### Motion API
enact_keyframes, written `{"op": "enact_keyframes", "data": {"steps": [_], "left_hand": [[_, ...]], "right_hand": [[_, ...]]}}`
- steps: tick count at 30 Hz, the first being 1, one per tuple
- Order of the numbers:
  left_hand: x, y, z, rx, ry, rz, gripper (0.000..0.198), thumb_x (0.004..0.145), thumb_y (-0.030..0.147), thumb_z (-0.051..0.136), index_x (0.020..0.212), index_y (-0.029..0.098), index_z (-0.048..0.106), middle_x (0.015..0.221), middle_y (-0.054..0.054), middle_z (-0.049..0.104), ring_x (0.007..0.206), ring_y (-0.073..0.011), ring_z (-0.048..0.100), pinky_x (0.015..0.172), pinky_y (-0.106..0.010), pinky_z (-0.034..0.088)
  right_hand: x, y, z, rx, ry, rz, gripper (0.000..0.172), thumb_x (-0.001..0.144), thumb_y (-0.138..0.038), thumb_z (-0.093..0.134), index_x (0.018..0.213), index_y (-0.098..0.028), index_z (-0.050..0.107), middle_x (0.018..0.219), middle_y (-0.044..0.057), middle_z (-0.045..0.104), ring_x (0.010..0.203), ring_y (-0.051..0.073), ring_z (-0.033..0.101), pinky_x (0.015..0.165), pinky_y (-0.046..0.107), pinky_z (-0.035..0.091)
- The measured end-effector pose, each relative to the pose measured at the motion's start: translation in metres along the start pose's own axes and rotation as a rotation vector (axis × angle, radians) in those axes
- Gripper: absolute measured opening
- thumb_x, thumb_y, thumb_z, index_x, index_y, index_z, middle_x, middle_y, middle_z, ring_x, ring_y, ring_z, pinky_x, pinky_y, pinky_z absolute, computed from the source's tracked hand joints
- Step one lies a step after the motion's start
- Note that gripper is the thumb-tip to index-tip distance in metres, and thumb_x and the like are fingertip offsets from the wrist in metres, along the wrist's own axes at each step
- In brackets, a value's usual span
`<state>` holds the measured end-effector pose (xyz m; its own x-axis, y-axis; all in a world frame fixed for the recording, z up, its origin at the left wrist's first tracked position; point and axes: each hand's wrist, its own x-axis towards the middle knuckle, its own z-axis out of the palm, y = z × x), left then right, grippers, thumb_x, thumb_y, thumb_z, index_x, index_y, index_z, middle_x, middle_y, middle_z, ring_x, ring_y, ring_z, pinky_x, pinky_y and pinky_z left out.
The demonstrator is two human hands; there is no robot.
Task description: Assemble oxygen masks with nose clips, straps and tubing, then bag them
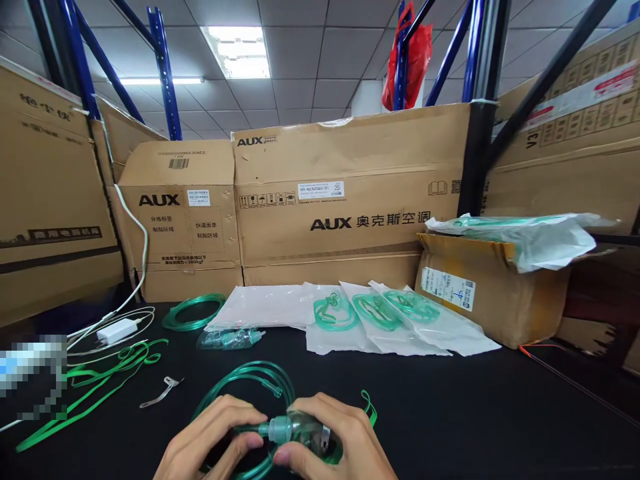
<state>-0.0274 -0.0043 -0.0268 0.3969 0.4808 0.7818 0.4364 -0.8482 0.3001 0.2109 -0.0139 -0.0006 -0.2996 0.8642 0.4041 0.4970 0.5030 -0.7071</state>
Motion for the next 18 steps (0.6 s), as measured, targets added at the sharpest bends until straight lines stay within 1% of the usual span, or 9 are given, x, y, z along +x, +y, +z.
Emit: {"op": "enact_keyframes", "data": {"steps": [3, 5, 7, 10, 12, 14, 18], "left_hand": [[0.003, 0.001, -0.006, -0.026, -0.020, 0.041, 0.007, 0.107, 0.020, 0.063, 0.109, 0.023, 0.069, 0.093, 0.000, 0.078, 0.080, -0.0155, 0.073, 0.074, -0.024, 0.058], [0.002, 0.002, -0.005, -0.036, -0.026, 0.030, 0.007, 0.107, 0.021, 0.062, 0.109, 0.023, 0.069, 0.092, -0.001, 0.077, 0.080, -0.0153, 0.073, 0.074, -0.024, 0.057], [-0.002, 0.003, 0.001, -0.016, -0.019, -0.015, 0.009, 0.107, 0.021, 0.062, 0.111, 0.022, 0.069, 0.089, -0.001, 0.074, 0.076, -0.0157, 0.070, 0.070, -0.025, 0.056], [-0.010, 0.005, 0.012, 0.042, 0.040, -0.084, 0.011, 0.107, 0.022, 0.060, 0.110, 0.021, 0.070, 0.082, -0.001, 0.067, 0.063, -0.0150, 0.061, 0.059, -0.026, 0.050], [-0.012, 0.006, 0.017, 0.037, 0.077, -0.109, 0.012, 0.108, 0.023, 0.059, 0.110, 0.021, 0.070, 0.081, -0.001, 0.065, 0.061, -0.0149, 0.057, 0.057, -0.027, 0.047], [-0.011, 0.008, 0.018, -0.013, 0.088, -0.118, 0.015, 0.109, 0.026, 0.057, 0.110, 0.021, 0.071, 0.084, -0.003, 0.067, 0.065, -0.0158, 0.060, 0.061, -0.027, 0.047], [-0.008, 0.009, 0.014, -0.088, 0.083, -0.131, 0.021, 0.111, 0.031, 0.054, 0.105, 0.022, 0.072, 0.090, -0.004, 0.073, 0.076, -0.0171, 0.065, 0.069, -0.028, 0.050]], "right_hand": [[0.001, -0.001, 0.000, -0.043, -0.030, -0.021, 0.014, 0.079, -0.028, 0.090, 0.088, -0.025, 0.080, 0.077, -0.005, 0.073, 0.072, 0.016, 0.070, 0.069, 0.022, 0.051], [0.001, 0.000, 0.000, -0.051, -0.032, -0.023, 0.013, 0.080, -0.029, 0.090, 0.088, -0.026, 0.080, 0.076, -0.005, 0.073, 0.072, 0.017, 0.070, 0.069, 0.022, 0.051], [0.000, 0.001, 0.002, -0.033, -0.004, -0.012, 0.013, 0.081, -0.031, 0.089, 0.090, -0.028, 0.081, 0.079, -0.005, 0.075, 0.074, 0.017, 0.072, 0.071, 0.023, 0.053], [-0.002, 0.004, 0.005, 0.026, 0.069, 0.000, 0.014, 0.083, -0.034, 0.086, 0.096, -0.030, 0.082, 0.087, -0.003, 0.080, 0.080, 0.020, 0.074, 0.076, 0.024, 0.055], [-0.002, 0.006, 0.005, 0.052, 0.082, 0.001, 0.015, 0.083, -0.036, 0.085, 0.098, -0.031, 0.083, 0.092, -0.002, 0.082, 0.085, 0.021, 0.076, 0.077, 0.024, 0.056], [-0.002, 0.006, 0.004, 0.060, 0.055, 0.001, 0.015, 0.083, -0.039, 0.084, 0.096, -0.031, 0.083, 0.093, -0.001, 0.082, 0.086, 0.023, 0.076, 0.075, 0.025, 0.057], [-0.003, 0.004, 0.000, 0.050, 0.000, -0.001, 0.019, 0.084, -0.046, 0.084, 0.092, -0.029, 0.083, 0.084, -0.001, 0.079, 0.078, 0.022, 0.073, 0.070, 0.025, 0.056]]}}
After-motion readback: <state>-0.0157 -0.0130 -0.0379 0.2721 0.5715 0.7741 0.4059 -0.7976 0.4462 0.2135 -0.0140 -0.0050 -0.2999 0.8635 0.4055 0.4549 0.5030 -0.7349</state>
